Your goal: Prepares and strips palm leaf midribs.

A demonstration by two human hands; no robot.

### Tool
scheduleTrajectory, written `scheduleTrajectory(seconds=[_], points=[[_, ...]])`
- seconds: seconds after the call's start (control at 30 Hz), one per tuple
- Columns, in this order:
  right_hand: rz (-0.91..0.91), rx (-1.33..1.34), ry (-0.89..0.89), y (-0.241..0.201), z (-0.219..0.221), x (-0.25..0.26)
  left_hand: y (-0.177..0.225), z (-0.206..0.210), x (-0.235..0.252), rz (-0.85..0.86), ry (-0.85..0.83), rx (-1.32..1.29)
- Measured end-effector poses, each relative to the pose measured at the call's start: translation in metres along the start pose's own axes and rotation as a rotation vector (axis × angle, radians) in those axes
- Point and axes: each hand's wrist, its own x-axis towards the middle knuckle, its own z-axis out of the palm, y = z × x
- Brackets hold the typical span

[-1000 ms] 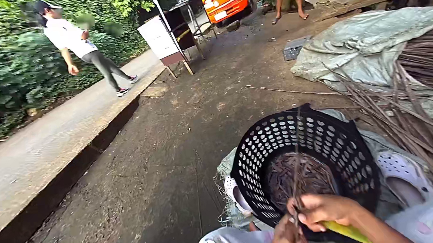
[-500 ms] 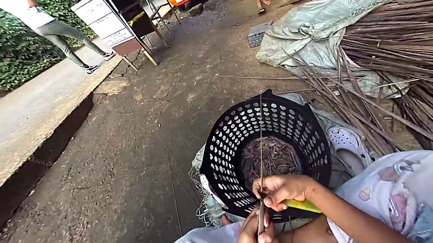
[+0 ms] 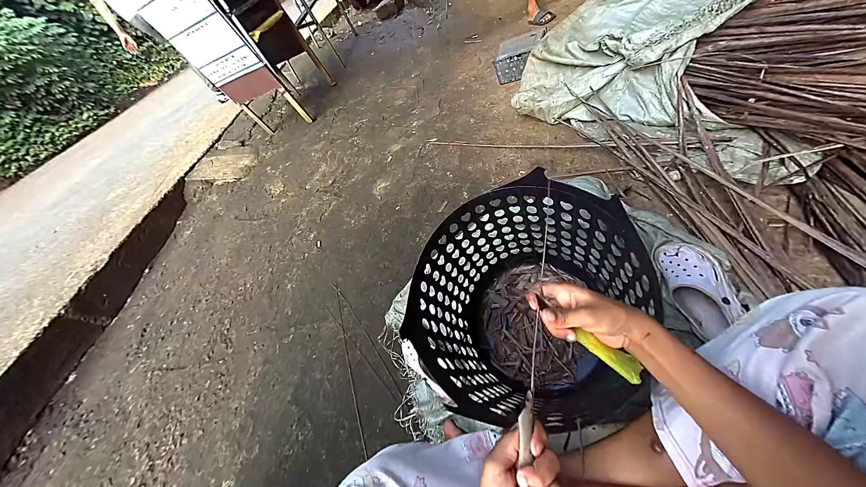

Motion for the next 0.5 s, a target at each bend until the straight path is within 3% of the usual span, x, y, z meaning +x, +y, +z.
scheduleTrajectory(seconds=[0.17,0.23,0.37,0.5], points=[[0.161,-0.071,-0.406,0.024,0.017,-0.002,0.003,0.002,0.005,-0.004,-0.003,-0.032],[0.162,-0.036,-0.355,0.027,0.021,0.000,0.003,0.001,0.003,0.000,-0.001,-0.023],[0.124,0.042,0.016,0.008,0.012,0.001,0.001,-0.002,-0.001,-0.006,-0.032,0.005],[0.143,-0.015,-0.328,0.018,0.018,-0.006,0.007,-0.001,0.000,-0.026,-0.126,-0.018]])
